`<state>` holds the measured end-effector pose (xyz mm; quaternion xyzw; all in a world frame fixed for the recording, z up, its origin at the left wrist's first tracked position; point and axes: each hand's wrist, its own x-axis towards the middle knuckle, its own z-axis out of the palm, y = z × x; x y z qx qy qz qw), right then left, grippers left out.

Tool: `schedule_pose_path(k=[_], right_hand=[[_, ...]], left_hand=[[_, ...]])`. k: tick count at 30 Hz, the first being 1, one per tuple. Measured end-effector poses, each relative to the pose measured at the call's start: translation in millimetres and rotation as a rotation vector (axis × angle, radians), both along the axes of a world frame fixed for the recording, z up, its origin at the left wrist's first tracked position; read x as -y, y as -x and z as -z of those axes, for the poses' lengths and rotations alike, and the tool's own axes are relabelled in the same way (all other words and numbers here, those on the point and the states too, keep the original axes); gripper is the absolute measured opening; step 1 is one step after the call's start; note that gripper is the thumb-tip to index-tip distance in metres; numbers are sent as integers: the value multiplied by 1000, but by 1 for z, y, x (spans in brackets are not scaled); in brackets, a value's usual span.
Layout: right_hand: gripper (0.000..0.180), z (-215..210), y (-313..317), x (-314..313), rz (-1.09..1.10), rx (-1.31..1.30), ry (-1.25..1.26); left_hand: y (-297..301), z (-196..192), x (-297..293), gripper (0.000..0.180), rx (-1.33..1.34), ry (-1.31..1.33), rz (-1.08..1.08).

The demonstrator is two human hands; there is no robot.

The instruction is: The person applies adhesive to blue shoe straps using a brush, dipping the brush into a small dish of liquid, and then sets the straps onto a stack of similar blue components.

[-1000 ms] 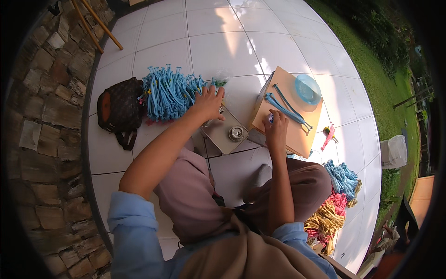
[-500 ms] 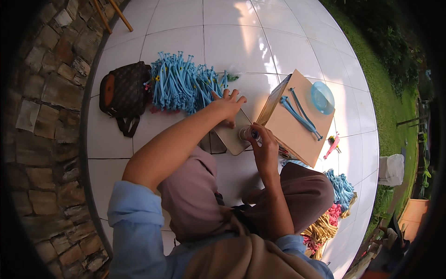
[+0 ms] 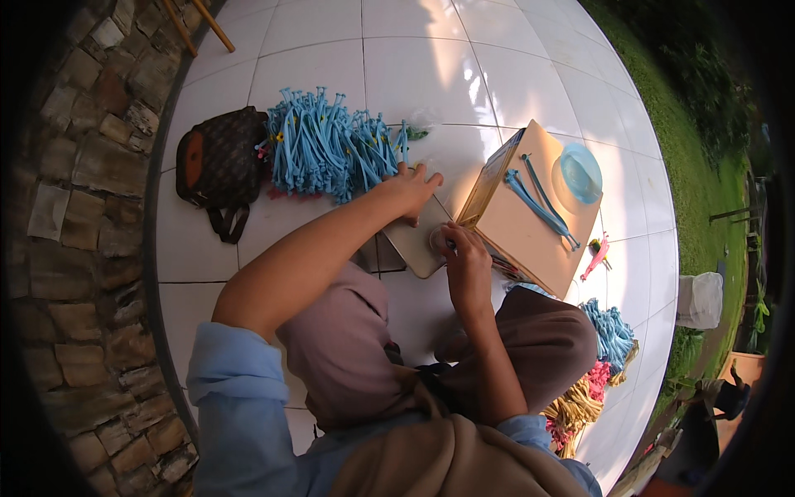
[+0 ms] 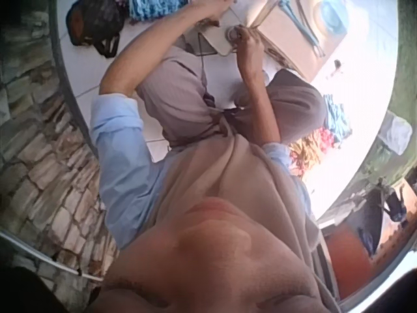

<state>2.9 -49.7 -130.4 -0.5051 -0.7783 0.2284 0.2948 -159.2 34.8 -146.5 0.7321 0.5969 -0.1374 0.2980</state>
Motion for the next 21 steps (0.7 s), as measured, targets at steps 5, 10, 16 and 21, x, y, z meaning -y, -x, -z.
schedule_pose_path(k=[5, 10, 16, 21], right_hand=[[25, -2, 0, -6, -43, 66, 21], [53, -9, -6, -1, -71, 118, -25], [126, 83, -13, 57, 184, -160, -10], [121, 101, 11, 35, 153, -326, -35]], left_hand=[[-4, -2, -1, 97, -45, -25, 15], [-11, -14, 5, 97, -95, -134, -149], [9, -7, 26, 86, -54, -249, -205], [25, 2, 24, 64, 63, -222, -122]])
